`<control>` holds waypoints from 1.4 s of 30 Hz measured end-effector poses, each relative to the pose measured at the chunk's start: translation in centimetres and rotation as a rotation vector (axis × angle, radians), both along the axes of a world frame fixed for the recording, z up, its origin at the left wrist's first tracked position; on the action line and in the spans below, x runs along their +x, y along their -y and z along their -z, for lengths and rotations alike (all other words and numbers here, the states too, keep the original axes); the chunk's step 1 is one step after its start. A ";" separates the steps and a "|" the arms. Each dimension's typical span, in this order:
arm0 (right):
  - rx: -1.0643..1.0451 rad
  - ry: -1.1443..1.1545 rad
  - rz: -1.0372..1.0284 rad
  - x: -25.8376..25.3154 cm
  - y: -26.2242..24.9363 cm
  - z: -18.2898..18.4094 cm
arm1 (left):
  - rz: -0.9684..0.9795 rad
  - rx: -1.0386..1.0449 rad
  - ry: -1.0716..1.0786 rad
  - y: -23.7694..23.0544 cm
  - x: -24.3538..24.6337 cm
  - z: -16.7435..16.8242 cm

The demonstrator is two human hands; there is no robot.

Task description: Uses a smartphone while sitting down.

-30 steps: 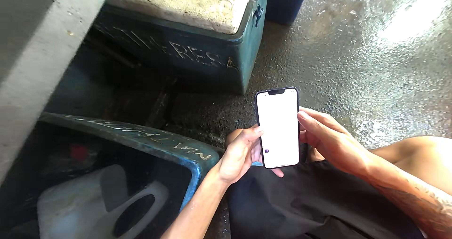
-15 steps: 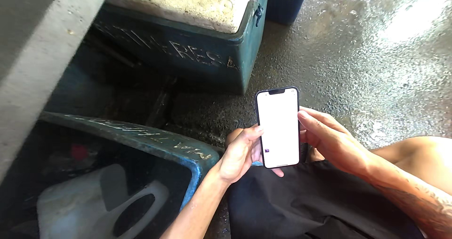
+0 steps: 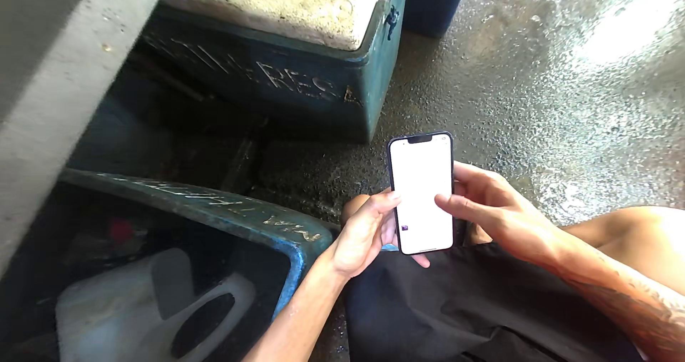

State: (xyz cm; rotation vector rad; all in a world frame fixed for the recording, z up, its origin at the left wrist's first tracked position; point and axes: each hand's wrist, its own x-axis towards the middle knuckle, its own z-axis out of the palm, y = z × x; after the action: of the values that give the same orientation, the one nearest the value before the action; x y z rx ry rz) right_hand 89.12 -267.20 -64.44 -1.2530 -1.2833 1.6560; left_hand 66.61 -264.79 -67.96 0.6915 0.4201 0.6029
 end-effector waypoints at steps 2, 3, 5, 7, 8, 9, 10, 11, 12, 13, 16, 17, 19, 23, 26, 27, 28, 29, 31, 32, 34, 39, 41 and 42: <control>0.014 0.028 -0.008 0.0 0.1 0.0 | -0.002 -0.003 0.006 0.0 0.0 0.0; 0.022 0.032 -0.012 0.0 0.1 0.0 | 0.000 -0.003 0.009 0.0 0.0 0.1; 0.031 0.031 -0.015 0.0 0.1 0.1 | 0.004 -0.004 0.009 0.0 0.0 0.1; 0.029 0.023 -0.015 0.0 0.1 0.1 | 0.003 0.002 0.009 0.0 0.0 0.2; 0.027 0.019 -0.015 0.0 0.1 0.1 | 0.002 0.001 0.009 0.0 -0.1 0.2; 0.027 0.013 -0.016 0.0 0.1 0.1 | -0.001 -0.002 0.004 0.0 0.0 0.1; 0.025 0.014 -0.014 0.0 0.1 0.0 | -0.007 -0.007 -0.004 0.0 0.0 0.1; 0.021 0.018 -0.012 0.0 0.1 0.0 | -0.009 -0.009 -0.010 0.0 0.0 0.1; 0.014 0.024 -0.012 -0.1 0.1 -0.1 | -0.009 -0.009 -0.014 0.0 0.0 0.0; 0.009 0.028 -0.010 -0.1 0.1 -0.1 | -0.009 -0.009 -0.014 0.0 0.0 0.0; 0.003 0.038 -0.010 -0.1 0.1 -0.2 | -0.013 -0.001 -0.012 0.1 0.0 0.0; 0.000 0.040 -0.009 -0.1 0.1 -0.3 | -0.014 0.000 -0.012 0.1 0.0 0.0; -0.001 0.037 -0.003 -0.1 0.1 -0.3 | -0.014 0.000 -0.012 0.0 0.0 -0.1; 0.006 0.021 -0.006 -0.1 0.1 -0.2 | -0.004 0.000 -0.012 0.0 0.0 -0.1; 0.006 0.019 -0.003 -0.1 0.1 -0.2 | 0.002 -0.008 -0.014 0.0 0.0 -0.1; 0.008 0.017 -0.004 -0.1 0.1 -0.2 | 0.001 -0.006 -0.016 0.0 0.0 -0.1; 0.015 0.018 -0.008 -0.1 0.0 -0.2 | -0.006 -0.003 -0.018 0.0 0.0 -0.1; 0.024 0.018 -0.014 0.0 0.0 0.0 | -0.016 -0.004 -0.026 0.0 0.0 -0.1; 0.030 0.012 -0.028 0.0 0.0 0.2 | -0.022 -0.007 -0.026 0.1 0.0 -0.1; 0.030 0.018 -0.034 0.1 0.0 0.2 | -0.024 -0.008 -0.025 0.1 0.0 -0.1; 0.040 0.034 -0.034 0.1 0.0 0.2 | -0.015 -0.007 -0.023 0.0 0.0 -0.1; 0.048 0.040 -0.002 0.0 -0.1 0.2 | 0.012 0.003 -0.017 -0.1 0.0 0.0; 0.055 0.039 -0.006 0.0 -0.1 0.2 | 0.008 0.006 -0.013 0.0 0.0 0.0; 0.052 0.040 -0.008 0.0 -0.1 0.2 | 0.007 0.003 -0.010 0.0 0.0 0.0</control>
State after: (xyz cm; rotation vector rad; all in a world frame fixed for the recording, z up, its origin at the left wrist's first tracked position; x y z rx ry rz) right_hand 89.09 -267.06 -64.62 -1.2575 -1.3483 1.6002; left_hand 66.57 -264.76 -67.93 0.6988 0.4257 0.5941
